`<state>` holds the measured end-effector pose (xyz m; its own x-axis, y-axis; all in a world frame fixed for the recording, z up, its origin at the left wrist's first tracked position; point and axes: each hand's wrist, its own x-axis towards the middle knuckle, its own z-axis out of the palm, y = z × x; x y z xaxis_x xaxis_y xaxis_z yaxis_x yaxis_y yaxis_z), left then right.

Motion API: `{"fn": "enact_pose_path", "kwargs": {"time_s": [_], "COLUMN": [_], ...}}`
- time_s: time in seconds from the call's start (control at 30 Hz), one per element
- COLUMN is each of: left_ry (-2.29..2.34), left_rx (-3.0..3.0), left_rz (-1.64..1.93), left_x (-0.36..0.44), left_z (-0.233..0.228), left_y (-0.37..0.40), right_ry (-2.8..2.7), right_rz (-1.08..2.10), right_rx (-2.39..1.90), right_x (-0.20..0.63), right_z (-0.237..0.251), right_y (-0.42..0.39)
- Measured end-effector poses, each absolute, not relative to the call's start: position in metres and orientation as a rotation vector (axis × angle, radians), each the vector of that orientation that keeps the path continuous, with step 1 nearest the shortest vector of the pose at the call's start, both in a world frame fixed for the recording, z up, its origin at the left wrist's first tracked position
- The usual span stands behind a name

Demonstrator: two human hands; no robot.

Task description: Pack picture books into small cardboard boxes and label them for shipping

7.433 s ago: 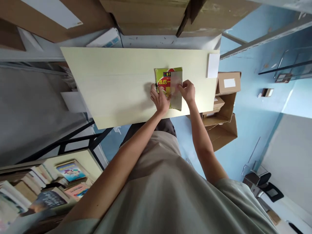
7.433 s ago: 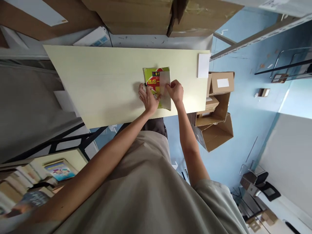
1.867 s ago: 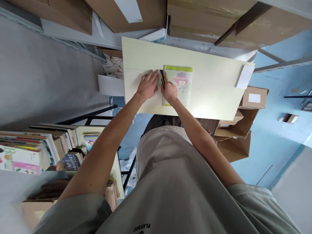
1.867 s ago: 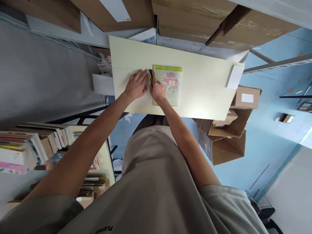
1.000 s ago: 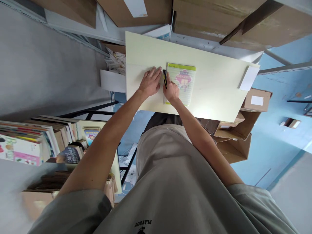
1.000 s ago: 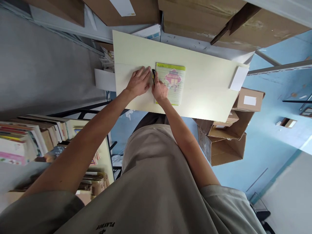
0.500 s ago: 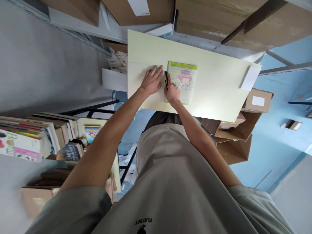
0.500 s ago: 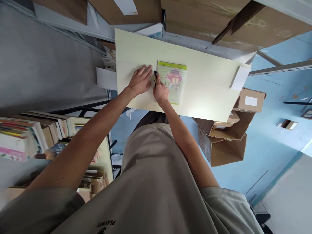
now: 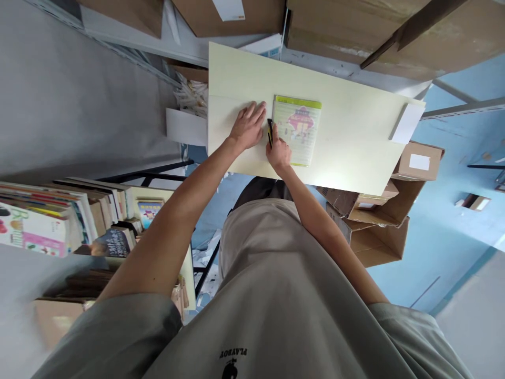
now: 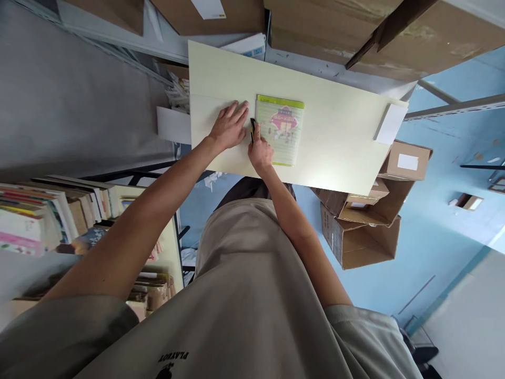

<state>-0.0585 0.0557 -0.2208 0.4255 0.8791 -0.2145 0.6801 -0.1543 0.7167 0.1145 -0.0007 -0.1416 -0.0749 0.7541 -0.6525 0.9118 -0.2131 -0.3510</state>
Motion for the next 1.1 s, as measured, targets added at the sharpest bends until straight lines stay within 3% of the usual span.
{"fn": "enact_pose_path", "kwargs": {"time_s": [0.27,0.43,1.1], "left_ry": [1.310,1.316,1.374], "left_rx": [1.930,1.962,1.922], "left_rz": [0.324,0.119,0.069], "left_x": [-0.057,-0.056,-0.044], "left_z": [-0.213,-0.204,-0.216], "left_y": [0.056,0.057,0.070], "right_ry": [1.865,1.862,1.699], "right_rz": [-1.149,-1.172,-1.158], "right_rx": [2.019,2.032,1.987], "right_x": [0.115,0.116,0.110], "right_z": [-0.150,-0.154,-0.122], "right_y": [-0.019,-0.033,-0.101]}}
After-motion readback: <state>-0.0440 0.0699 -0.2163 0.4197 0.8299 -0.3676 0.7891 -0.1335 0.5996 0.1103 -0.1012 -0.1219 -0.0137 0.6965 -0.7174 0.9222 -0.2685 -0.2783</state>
